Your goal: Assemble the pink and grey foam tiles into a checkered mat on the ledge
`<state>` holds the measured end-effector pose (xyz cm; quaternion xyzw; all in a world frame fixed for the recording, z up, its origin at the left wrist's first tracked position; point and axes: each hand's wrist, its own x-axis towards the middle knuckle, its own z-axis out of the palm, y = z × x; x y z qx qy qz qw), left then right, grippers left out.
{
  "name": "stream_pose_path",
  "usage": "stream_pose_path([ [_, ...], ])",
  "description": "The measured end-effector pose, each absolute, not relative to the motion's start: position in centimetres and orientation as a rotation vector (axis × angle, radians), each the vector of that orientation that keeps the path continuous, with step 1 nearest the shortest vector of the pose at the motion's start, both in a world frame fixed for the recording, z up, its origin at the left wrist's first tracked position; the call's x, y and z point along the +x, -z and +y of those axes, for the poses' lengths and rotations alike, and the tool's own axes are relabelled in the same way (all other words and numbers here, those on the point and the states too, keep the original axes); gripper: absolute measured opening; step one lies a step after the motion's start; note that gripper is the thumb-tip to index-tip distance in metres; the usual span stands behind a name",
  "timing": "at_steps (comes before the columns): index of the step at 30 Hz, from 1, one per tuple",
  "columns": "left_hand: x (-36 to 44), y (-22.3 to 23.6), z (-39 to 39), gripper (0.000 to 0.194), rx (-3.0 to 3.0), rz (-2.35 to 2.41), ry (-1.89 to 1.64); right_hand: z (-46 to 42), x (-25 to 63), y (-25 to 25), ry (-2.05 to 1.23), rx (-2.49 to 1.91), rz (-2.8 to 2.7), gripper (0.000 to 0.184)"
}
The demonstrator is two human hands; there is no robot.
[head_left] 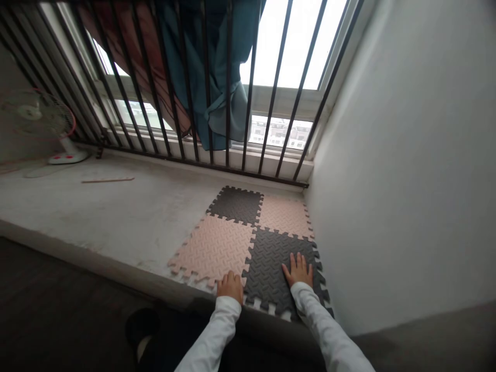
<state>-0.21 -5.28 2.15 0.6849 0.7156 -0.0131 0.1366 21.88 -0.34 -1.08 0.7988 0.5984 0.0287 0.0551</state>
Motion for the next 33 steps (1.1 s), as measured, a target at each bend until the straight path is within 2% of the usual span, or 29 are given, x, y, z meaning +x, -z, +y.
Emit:
stream_pose_path([
  [8, 1.3, -2.2, -7.0, 0.029, 1.815, 2.213, 0.054, -2.5, 21.3, -0.2, 0.166, 2.477, 1.819, 0.049],
  [13, 0.9, -1.6, -7.5, 0.036, 1.826, 2.194, 0.036, -3.8, 21.5, -2.6, 0.318, 2.500, 1.828, 0.043],
  [22, -0.3, -0.4, -8.3, 0.026, 1.906, 2.117, -0.182, -5.4, 21.9, -4.5, 0.274, 2.389, 1.990, 0.041],
  [33, -1.4, 2.5, -10.9, 0.020, 2.052, 2.113, -0.551, -5.0, 22.5, -2.5, 0.243, 2.432, 1.829, 0.051],
])
